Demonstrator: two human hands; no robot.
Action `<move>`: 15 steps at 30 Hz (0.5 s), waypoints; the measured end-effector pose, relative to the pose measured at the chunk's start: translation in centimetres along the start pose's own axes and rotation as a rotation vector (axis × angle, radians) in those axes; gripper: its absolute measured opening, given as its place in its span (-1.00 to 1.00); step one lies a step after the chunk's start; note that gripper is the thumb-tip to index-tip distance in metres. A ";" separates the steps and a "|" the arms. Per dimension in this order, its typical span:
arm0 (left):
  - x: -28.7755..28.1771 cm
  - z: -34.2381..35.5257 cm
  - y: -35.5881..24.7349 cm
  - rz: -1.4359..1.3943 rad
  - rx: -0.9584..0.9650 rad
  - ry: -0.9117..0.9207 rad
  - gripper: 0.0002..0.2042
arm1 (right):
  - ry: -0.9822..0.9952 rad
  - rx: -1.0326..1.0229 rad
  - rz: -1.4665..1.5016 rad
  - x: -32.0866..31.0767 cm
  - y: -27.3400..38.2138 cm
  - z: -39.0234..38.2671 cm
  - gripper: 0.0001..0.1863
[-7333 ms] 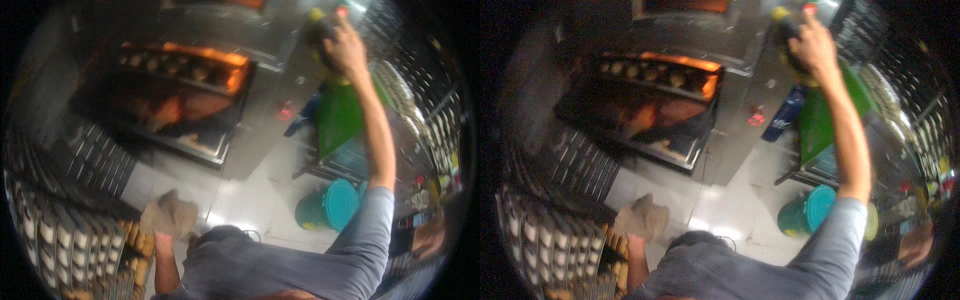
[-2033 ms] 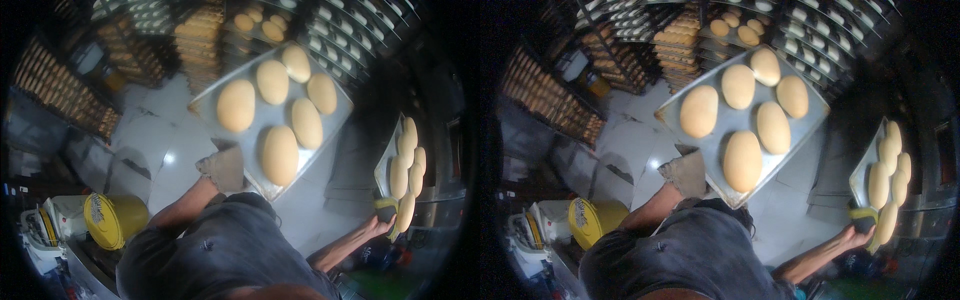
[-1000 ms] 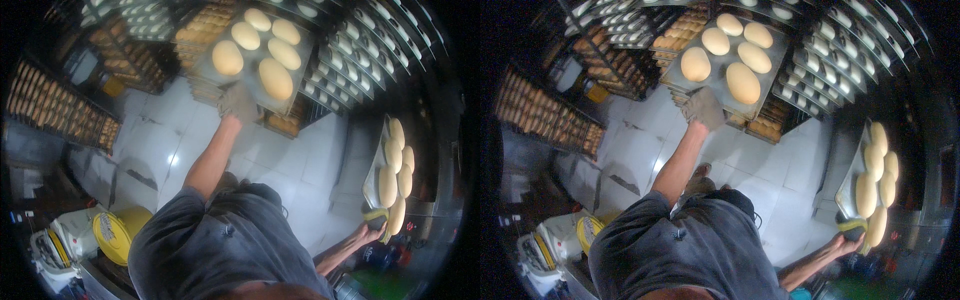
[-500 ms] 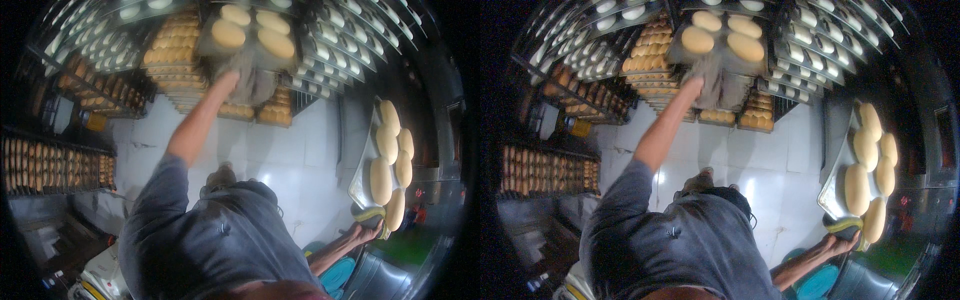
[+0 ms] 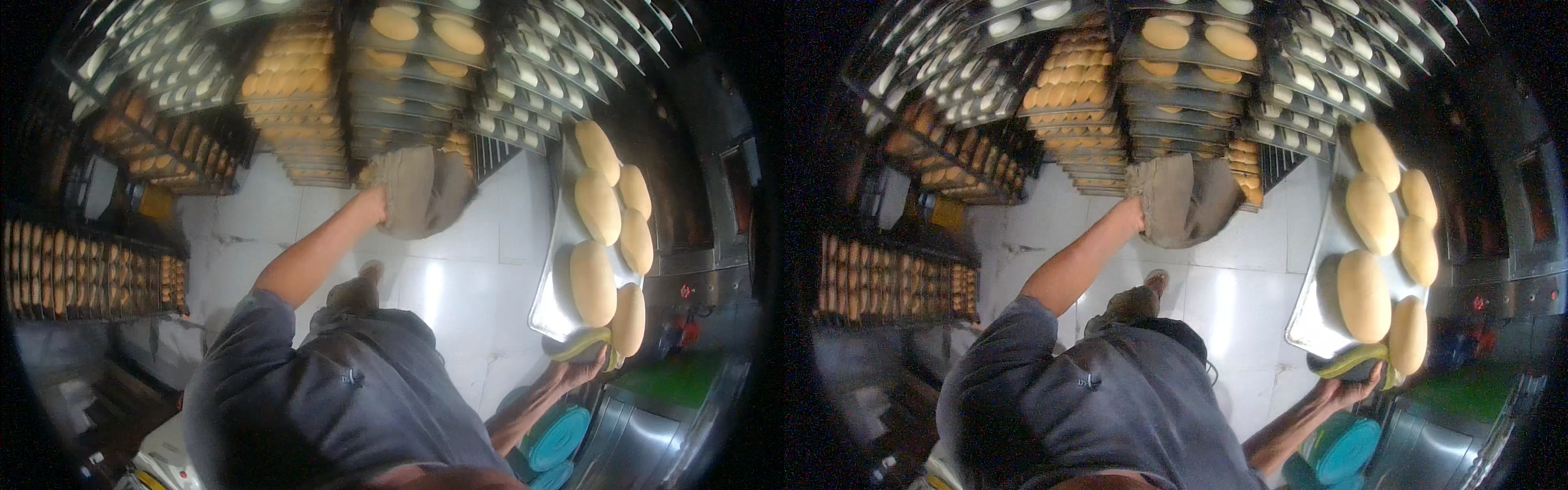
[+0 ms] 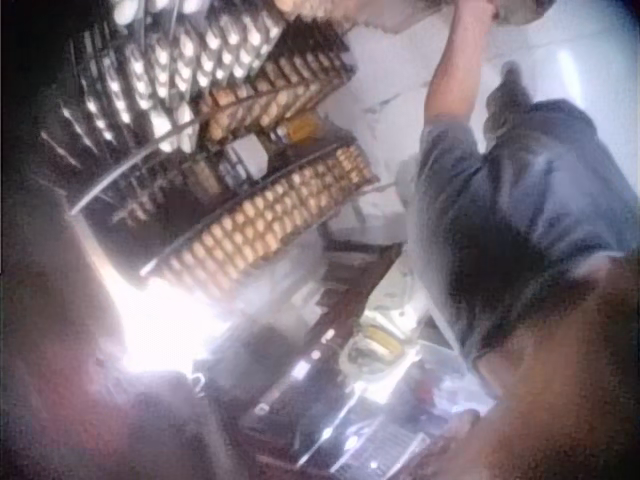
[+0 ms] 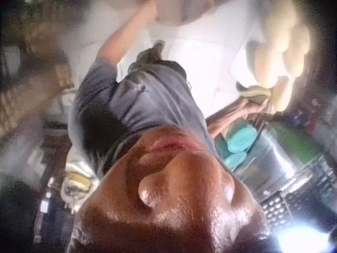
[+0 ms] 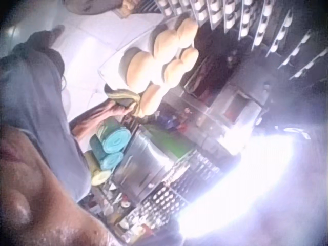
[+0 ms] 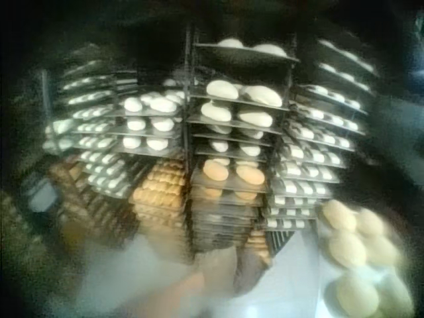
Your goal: The person moves trays of bread dough from proofing racks into an industrial oven and retrieves baked bread using a cloth and a paddle.
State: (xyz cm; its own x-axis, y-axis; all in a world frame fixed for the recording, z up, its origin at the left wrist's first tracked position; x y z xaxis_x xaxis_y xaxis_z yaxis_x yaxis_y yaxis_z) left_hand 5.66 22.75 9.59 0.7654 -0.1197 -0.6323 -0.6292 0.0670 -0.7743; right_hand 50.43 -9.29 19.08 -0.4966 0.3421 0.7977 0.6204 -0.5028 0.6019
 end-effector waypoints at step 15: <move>10.6 -10.8 -7.9 0.118 0.224 0.324 -0.63 | -0.062 0.073 -0.053 1.5 -5.3 -6.6 -0.61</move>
State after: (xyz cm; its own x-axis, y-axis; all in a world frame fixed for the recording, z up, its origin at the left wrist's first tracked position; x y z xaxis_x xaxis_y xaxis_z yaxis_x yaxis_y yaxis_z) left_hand 17.27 10.22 9.26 0.5851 -0.4016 -0.7046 -0.6379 0.3086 -0.7056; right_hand 42.36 -11.39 16.81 -0.4929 0.4159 0.7643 0.6382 -0.4243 0.6424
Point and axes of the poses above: each hand's wrist, its own z-axis towards the middle knuckle, its own x-axis out of the palm, y = z × x, the point moved 7 cm from there along z, towards the middle knuckle, and after that the axes turned 9 degrees about y, right-handed, at the moved point
